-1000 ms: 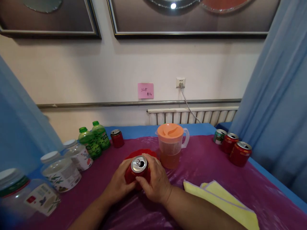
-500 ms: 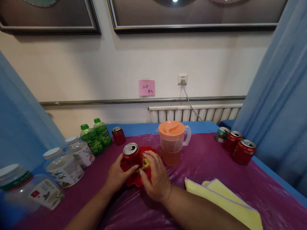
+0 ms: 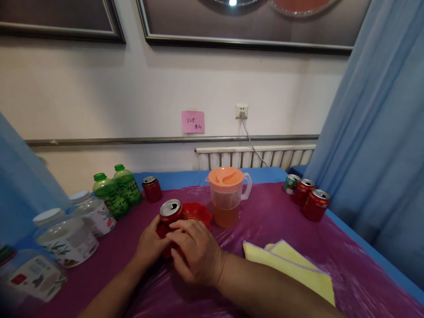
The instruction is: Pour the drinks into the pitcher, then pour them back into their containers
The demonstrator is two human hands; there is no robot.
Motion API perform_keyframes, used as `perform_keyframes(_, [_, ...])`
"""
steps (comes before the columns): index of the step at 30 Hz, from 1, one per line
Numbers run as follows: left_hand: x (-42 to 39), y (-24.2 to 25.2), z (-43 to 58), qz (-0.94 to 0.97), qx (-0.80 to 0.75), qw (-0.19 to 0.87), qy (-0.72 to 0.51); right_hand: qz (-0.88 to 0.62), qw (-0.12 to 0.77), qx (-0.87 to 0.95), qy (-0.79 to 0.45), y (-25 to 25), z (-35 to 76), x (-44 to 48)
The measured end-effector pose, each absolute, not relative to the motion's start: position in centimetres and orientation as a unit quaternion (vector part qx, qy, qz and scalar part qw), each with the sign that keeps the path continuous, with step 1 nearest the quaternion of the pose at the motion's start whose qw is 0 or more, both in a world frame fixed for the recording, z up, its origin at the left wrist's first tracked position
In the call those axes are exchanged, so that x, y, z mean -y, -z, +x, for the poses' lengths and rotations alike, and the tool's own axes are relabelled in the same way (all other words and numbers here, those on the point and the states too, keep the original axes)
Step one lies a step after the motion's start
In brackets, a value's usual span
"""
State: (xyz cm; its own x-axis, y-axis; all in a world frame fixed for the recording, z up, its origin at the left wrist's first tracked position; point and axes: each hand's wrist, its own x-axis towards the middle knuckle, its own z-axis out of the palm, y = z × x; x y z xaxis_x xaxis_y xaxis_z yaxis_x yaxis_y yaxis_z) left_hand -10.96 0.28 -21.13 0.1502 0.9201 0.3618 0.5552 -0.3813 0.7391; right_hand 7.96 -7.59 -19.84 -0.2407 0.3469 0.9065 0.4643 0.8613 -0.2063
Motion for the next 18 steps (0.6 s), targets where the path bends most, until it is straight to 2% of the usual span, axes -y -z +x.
perform_keyframes(7, [-0.4,21.2,-11.1,0.725,-0.517,0.217,-0.399,-0.247,0.547,0.795,0.083,14.9,11.8,8.8])
perform_keyframes(10, [-0.4,21.4,-11.1,0.720,-0.523,0.209,-0.404,-0.353,0.646,0.669,0.099,15.6,15.6,7.2])
perform_keyframes(12, [-0.5,21.5,-11.1,0.717,-0.525,0.212,-0.406,-0.454,0.730,0.508,0.051,17.2,18.3,5.1])
perform_keyframes(14, [-0.5,21.7,-11.1,0.716,-0.524,0.221,-0.404,-0.538,0.764,0.353,-0.045,19.0,20.8,2.7])
perform_keyframes(18, [-0.6,21.9,-11.2,0.716,-0.520,0.217,-0.412,-0.563,0.751,0.319,-0.132,22.0,23.2,-1.0])
